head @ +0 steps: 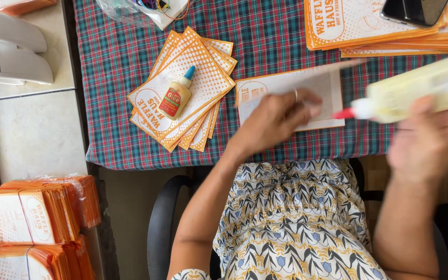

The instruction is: The person applies glue to paper envelopes and folds them. By hand, the person takes individual paper envelopes from a stack, applies a line of white glue using a squeeze bottle, and folds the paper to create an envelope, repeating this process for several items.

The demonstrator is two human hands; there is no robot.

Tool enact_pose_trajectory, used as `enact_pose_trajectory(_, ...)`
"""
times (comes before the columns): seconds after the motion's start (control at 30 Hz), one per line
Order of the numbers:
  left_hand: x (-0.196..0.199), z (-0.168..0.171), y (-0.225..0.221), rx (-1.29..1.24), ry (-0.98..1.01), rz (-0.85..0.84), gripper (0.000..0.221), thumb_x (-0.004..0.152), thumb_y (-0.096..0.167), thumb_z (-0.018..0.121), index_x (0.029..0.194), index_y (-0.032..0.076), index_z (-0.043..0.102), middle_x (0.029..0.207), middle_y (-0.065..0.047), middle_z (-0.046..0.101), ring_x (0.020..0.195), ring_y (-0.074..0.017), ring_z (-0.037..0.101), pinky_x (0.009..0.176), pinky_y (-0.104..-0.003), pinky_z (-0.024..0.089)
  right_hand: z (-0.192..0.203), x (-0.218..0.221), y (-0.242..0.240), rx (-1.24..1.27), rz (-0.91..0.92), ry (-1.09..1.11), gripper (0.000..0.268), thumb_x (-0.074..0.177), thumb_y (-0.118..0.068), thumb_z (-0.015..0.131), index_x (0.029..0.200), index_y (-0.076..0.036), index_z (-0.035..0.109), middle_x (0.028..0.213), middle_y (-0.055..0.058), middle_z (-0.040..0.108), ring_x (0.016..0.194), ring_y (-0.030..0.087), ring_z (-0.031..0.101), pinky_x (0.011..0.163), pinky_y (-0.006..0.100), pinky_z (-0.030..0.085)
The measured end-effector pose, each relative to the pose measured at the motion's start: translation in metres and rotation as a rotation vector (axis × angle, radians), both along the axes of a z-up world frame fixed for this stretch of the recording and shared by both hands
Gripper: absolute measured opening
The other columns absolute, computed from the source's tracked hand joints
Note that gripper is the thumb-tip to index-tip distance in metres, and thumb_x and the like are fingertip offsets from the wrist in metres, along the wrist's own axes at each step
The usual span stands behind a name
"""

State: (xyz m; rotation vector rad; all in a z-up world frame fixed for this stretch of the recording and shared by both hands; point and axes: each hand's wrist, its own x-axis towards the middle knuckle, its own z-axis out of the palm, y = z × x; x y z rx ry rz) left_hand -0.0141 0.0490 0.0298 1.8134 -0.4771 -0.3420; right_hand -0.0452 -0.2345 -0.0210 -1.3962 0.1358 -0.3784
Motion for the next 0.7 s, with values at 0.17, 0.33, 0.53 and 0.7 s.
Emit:
enact_pose_trajectory(0.17,-0.060,-0.004,-0.007,-0.079,-0.155,0.010,0.012,0.099,0.014,0.068,0.108,0.005,0.069,0.089,-0.008,0.076,0.075,-0.0204,0.073,0.070,-0.033,0.058,0.019,0.012,-0.056,-0.337,0.055,0.400,0.051,0.115,-0.056,0.055,0.151,-0.019,0.055,0.120,-0.007,0.067,0.091,0.004,0.067,0.063,0.013,0.050)
enact_pose_trajectory(0.33,-0.090,-0.008,0.009,0.177,-0.536,0.185,0.011,0.100,-0.006,0.068,0.108,0.000,0.063,0.081,-0.008,0.062,0.063,-0.0181,0.056,0.047,-0.031,0.048,-0.037,0.010,-0.103,-0.971,-0.085,0.093,0.032,0.138,-0.004,0.084,0.145,0.012,0.057,0.112,0.022,0.060,0.091,0.026,0.060,0.073,0.035,0.048)
enact_pose_trajectory(0.53,-0.087,-0.018,0.042,0.418,-0.749,0.366,0.022,0.100,-0.010,0.062,0.119,-0.001,0.067,0.119,-0.020,0.067,0.099,-0.0359,0.062,0.081,-0.046,0.055,0.065,-0.008,0.001,-1.151,0.191,-0.375,0.017,0.119,0.029,0.077,0.109,0.015,0.078,0.115,0.032,0.071,0.109,0.048,0.066,0.103,0.056,0.051)
enact_pose_trajectory(0.7,-0.083,-0.021,0.049,0.503,-0.698,0.277,0.024,0.104,-0.003,0.054,0.124,-0.003,0.068,0.135,-0.019,0.065,0.126,-0.0406,0.061,0.096,-0.051,0.050,0.072,0.003,0.039,-0.997,0.523,-0.554,0.012,0.093,0.024,0.075,0.103,0.016,0.073,0.114,0.033,0.070,0.112,0.050,0.070,0.104,0.055,0.059)
